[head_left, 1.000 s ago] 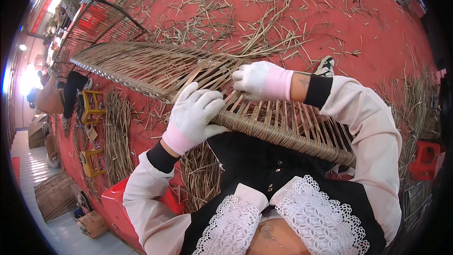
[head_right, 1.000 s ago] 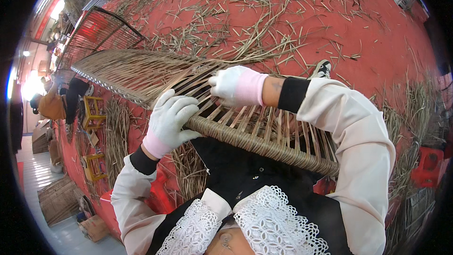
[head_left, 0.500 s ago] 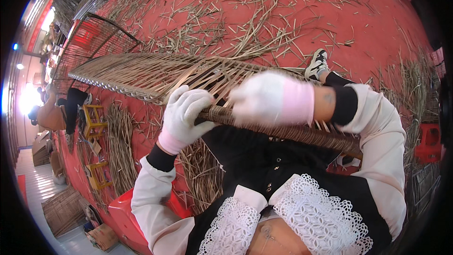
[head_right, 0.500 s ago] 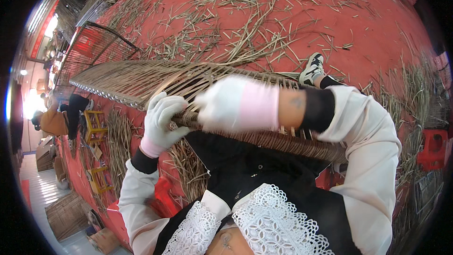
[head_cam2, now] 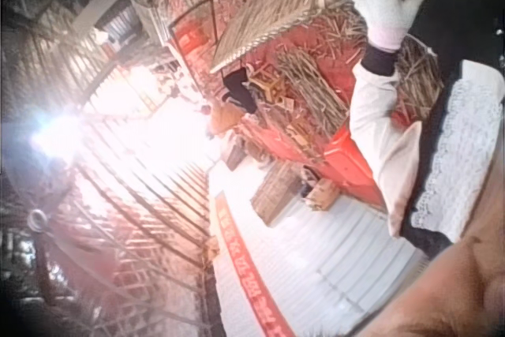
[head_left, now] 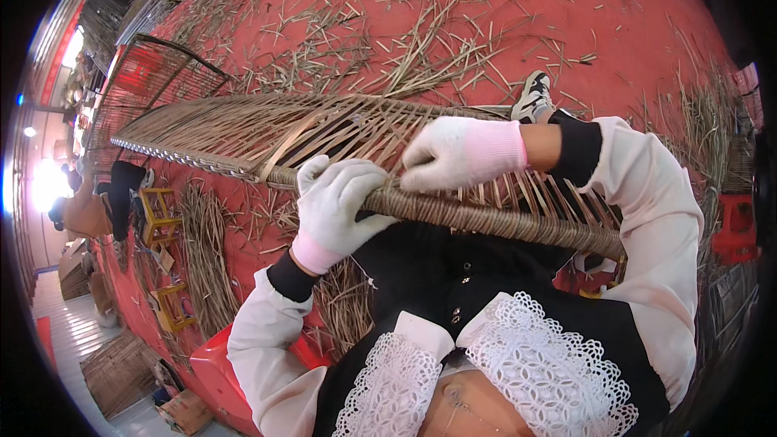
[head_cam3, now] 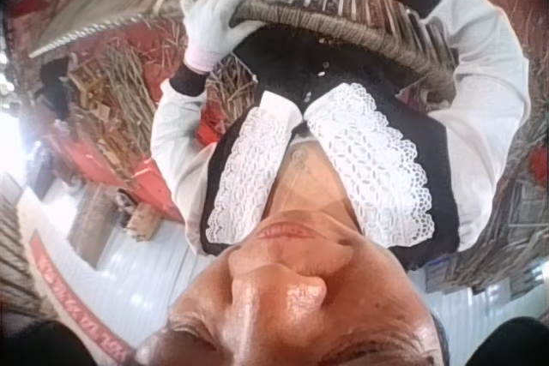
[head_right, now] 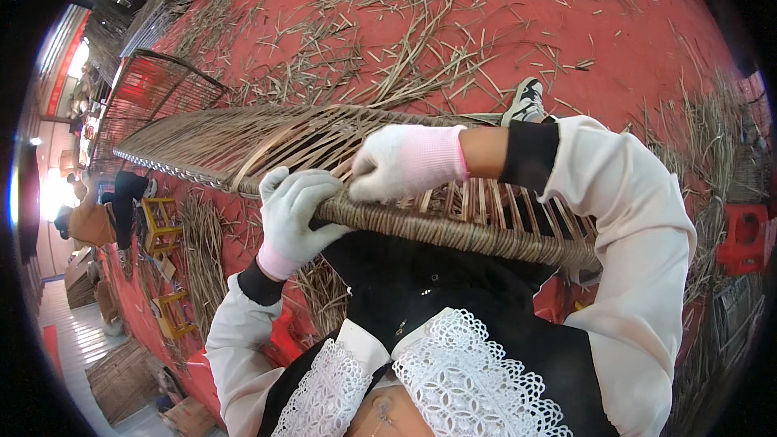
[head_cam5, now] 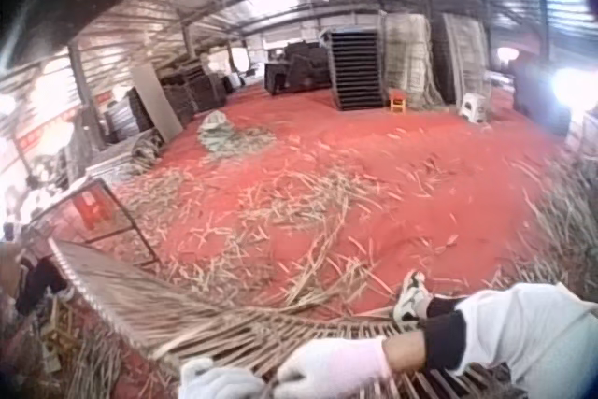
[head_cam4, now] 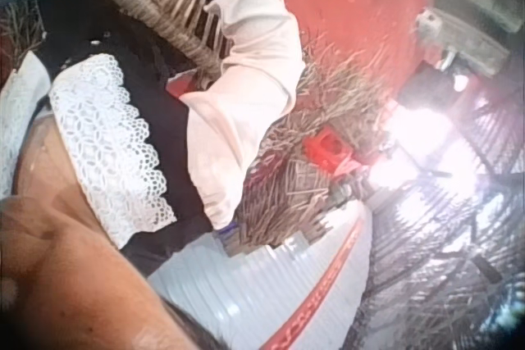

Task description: The person weaves thin bamboo strips into a rectangular mat by hand, repeatedly threading and tightening the strips. After completing the weave, the person uses shears to trim excess bamboo ends and then lifts the finished mat to place it on a stack of similar mats.

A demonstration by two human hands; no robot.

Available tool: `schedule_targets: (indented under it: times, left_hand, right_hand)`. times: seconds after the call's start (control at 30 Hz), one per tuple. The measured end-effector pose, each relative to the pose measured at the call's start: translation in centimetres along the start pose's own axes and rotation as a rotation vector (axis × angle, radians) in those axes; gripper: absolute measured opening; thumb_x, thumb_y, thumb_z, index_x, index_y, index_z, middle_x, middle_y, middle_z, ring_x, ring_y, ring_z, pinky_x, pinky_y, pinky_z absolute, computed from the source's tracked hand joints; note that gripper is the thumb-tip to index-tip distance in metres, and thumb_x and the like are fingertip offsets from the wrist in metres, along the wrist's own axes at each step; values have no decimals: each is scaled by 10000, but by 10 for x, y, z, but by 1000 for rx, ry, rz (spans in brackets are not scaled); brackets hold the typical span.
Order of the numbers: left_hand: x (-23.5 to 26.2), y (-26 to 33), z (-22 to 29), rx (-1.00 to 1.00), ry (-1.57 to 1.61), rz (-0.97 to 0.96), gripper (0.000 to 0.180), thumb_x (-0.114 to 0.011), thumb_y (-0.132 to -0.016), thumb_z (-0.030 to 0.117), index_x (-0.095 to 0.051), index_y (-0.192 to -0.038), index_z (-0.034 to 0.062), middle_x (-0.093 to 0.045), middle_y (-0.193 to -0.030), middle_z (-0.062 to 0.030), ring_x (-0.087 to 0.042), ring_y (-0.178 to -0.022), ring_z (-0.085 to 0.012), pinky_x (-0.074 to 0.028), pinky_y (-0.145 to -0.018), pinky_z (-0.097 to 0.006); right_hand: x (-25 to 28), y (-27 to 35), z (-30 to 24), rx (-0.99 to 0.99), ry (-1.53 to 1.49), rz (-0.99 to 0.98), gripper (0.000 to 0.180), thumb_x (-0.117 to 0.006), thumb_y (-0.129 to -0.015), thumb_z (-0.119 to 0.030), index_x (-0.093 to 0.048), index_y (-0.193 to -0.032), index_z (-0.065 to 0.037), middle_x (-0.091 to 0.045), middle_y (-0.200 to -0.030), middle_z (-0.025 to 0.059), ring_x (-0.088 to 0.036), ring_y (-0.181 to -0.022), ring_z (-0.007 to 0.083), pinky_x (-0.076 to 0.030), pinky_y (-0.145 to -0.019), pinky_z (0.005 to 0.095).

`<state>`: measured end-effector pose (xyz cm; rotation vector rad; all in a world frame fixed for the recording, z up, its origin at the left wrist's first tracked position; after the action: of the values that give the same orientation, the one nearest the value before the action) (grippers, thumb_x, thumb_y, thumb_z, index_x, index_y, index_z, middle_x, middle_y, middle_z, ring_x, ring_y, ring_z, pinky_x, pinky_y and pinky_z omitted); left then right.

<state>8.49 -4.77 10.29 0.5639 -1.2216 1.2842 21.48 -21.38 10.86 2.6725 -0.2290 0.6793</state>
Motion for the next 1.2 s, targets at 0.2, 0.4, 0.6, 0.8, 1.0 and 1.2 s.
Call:
schedule_targets:
  times: [0.2, 0.4, 0.6, 0.8, 1.0, 1.2]
  left_hand:
    - [-6, 8, -5, -129, -5, 154, 492, -865, -633, 306, -686, -1074, 181, -721, -1116, 39, -674, -1075, -172, -365, -1009, -405]
    - [-9, 12, -9, -188, 8, 148, 528, -851, -657, 313, -667, -1135, 184, -711, -1146, 41, -677, -1067, -177, -406, -975, -408]
    - [-11, 10, -16, -232, 90, 173, 457, -839, -659, 279, -682, -1077, 187, -718, -1119, 20, -700, -1016, -185, -462, -897, -383]
    - [-14, -8, 9, -158, 10, 157, 457, -799, -730, 467, -688, -1087, 203, -704, -1130, 20, -689, -1028, -175, -354, -1099, -397]
    - [-25, -20, 40, -102, -132, -12, 544, -777, -671, 502, -690, -1126, 217, -683, -1150, 45, -640, -1080, -164, -388, -1032, -422]
    - [-24, -16, 47, 6, -24, -50, 543, -855, -626, 358, -667, -1100, 172, -711, -1148, 30, -656, -1108, -155, -345, -1026, -396]
  right_hand:
    - [-18, 41, -30, 587, 475, 48, 229, -645, -920, -224, -604, -769, -58, -614, -773, 119, -667, -729, 335, -547, -646, 439]
    - [-31, 52, -19, 706, 117, 79, 266, -669, -951, -235, -565, -792, -49, -559, -765, 131, -613, -712, 365, -506, -619, 460]
    - [-26, 60, -10, 344, -295, -34, 303, -634, -975, -273, -596, -755, -67, -601, -704, 65, -613, -598, 202, -504, -556, 331]
    - [29, 51, 29, 496, 560, 229, 167, -680, -823, -177, -657, -965, -92, -627, -881, 87, -693, -755, 283, -573, -621, 413]
    - [-4, 1, 88, 215, 314, -156, 278, -740, -795, -240, -748, -1001, -54, -704, -1023, 135, -700, -915, 326, -564, -791, 469]
    - [14, 51, 42, 300, 367, 159, 255, -694, -850, -246, -730, -923, -4, -669, -898, 130, -686, -834, 303, -569, -749, 388]
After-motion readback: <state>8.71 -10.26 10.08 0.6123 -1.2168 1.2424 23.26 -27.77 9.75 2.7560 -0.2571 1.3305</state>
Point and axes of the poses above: each hand's wrist, its own y-axis away from the middle knuckle, its own x-axis out of the back of the hand, z = x × y, the point moved 3 cm from there along -y, towards the middle knuckle
